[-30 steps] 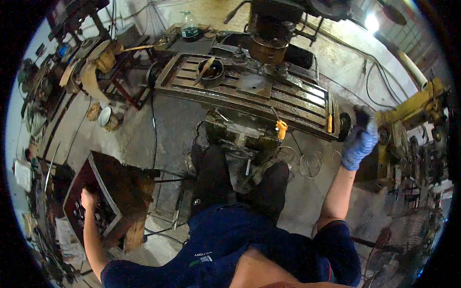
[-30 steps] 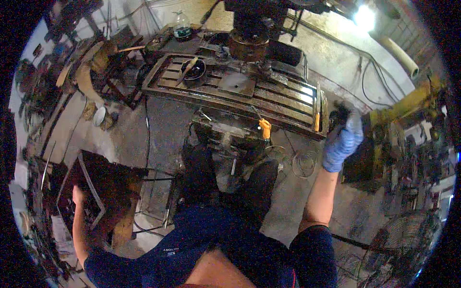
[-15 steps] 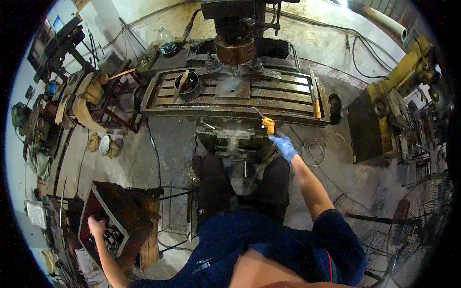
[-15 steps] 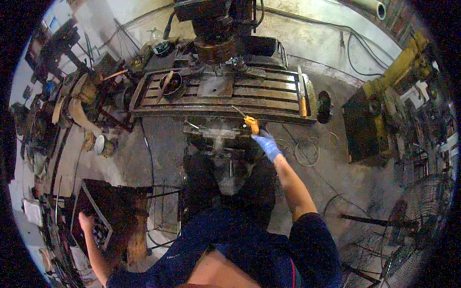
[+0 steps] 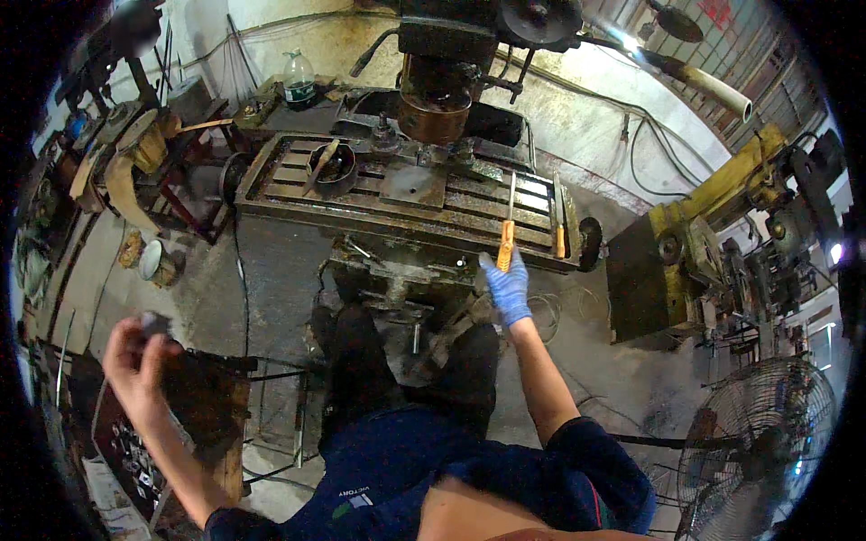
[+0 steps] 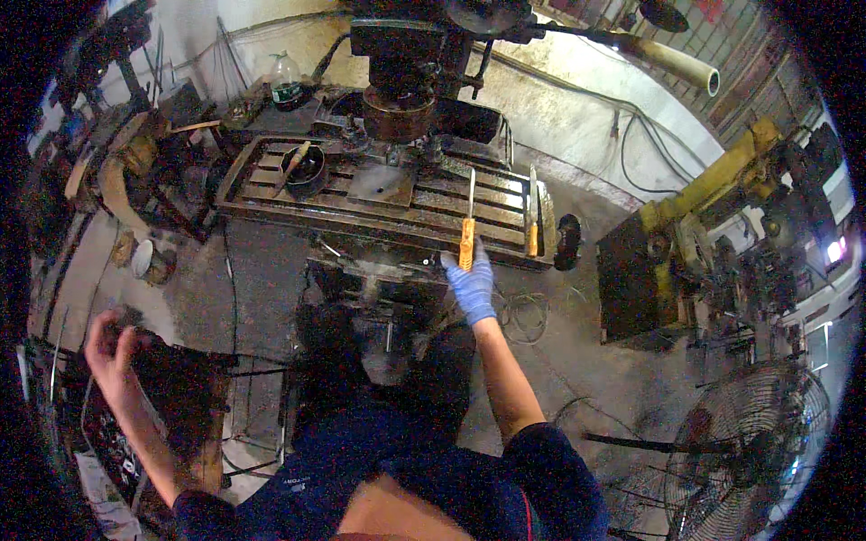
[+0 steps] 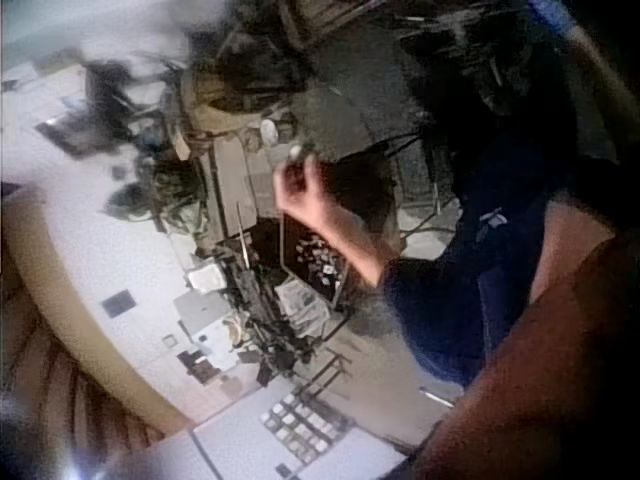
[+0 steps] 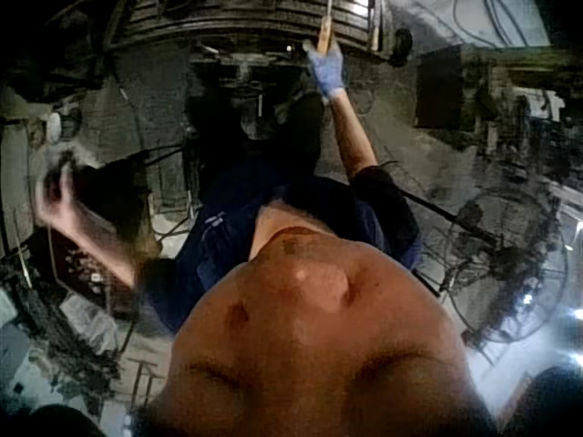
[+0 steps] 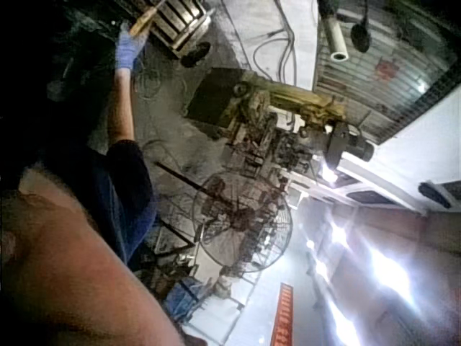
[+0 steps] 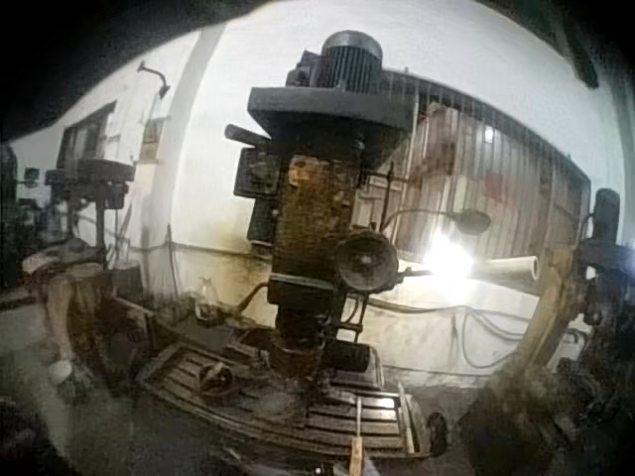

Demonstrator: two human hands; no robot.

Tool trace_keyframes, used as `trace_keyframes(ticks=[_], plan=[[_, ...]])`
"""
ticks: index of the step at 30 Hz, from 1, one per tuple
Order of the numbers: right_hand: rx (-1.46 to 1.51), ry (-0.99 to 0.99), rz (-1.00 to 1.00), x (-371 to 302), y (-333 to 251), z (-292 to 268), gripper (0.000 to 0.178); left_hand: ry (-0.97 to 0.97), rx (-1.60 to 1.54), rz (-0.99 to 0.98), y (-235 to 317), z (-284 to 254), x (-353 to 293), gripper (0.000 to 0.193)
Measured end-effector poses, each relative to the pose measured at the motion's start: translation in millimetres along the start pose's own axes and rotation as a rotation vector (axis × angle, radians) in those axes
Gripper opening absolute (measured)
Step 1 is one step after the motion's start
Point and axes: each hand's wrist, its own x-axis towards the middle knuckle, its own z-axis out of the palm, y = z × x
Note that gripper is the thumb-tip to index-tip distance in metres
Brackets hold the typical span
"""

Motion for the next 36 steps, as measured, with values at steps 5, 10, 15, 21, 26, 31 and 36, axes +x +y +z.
trace_keyframes(ticks=[5, 10, 15, 21, 26, 31, 36], plan=[[-0.482, -0.317, -0.056, 5, -72, -21, 0.055, -0.185, -0.240, -0.123, -20, 116, -3, 0.022], [-1.108, -0.555, 0.021, 41, -106, 27, 0.050, -0.412, -0.249, -0.134, -34, 177, 2, 0.019], [-1.077, -0.447, 0.041, 87, -116, 57, 0.045, -0.471, -0.113, -0.021, -39, 196, 4, 0.019], [-1.011, -0.599, 0.025, 73, -128, 34, 0.051, -0.450, 0.059, 0.138, -61, 237, 32, 0.023], [-0.520, -0.944, -0.144, 6, -122, -35, 0.046, -0.541, 0.215, 0.113, -88, 302, 71, 0.028], [-0.705, -0.752, -0.160, -20, -126, -74, 0.039, -0.557, 0.387, 0.242, -98, 376, 107, 0.029], [-0.016, -0.433, 0.019, 11, -111, -74, 0.027, -0.567, 0.570, 0.406, -103, 424, 125, 0.027]])
